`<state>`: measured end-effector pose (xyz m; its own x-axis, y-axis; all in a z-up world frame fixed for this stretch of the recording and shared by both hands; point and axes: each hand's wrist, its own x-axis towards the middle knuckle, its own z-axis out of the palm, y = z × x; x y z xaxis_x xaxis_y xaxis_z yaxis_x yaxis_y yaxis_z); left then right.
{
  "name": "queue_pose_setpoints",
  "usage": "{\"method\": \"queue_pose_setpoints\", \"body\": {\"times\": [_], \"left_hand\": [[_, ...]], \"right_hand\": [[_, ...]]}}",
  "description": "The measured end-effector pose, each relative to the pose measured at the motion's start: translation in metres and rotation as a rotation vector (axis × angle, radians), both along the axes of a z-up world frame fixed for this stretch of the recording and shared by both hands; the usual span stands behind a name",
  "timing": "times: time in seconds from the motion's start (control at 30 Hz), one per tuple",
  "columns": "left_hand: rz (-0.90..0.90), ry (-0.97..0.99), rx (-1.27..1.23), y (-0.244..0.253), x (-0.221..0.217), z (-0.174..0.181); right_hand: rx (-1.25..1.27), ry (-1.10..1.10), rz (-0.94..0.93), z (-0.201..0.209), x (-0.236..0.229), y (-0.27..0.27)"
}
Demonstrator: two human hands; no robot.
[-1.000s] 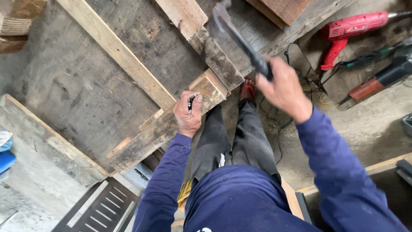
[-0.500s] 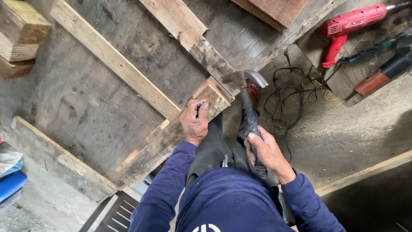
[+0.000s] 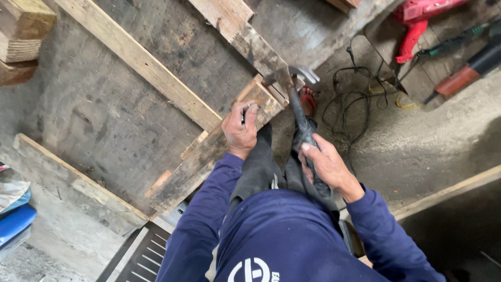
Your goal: The person picks up wooden blocks and planks from a storage area, aligns the wood pieces on a workbench, selects nails from a container, and hammers the nails into the wood to join the pieces together.
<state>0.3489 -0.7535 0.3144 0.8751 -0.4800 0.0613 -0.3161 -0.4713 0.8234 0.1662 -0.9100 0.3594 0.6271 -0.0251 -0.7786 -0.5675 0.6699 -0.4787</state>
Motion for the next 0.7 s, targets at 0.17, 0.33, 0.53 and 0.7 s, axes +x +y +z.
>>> {"method": "queue_pose_setpoints", "body": {"times": [0.17,0.33,0.53,0.7], "left_hand": [[-0.002,0.097,-0.093,0.002,-0.001,0.007],[-0.150,0.086,-0.175,0.005,0.013,0.016],[-0.347,-0.034,-0.185,-0.006,0.024,0.008],[-0.425,0.019,-0.227,-0.001,0.029,0.001]], "right_hand": [[-0.300,-0.048,-0.097,0.022,-0.021,0.035],[-0.610,-0.023,-0.112,0.030,-0.052,0.085],[-0.651,0.072,-0.189,0.028,-0.058,0.129],[-0.733,0.079,-0.182,0.046,-0.049,0.137]]}}
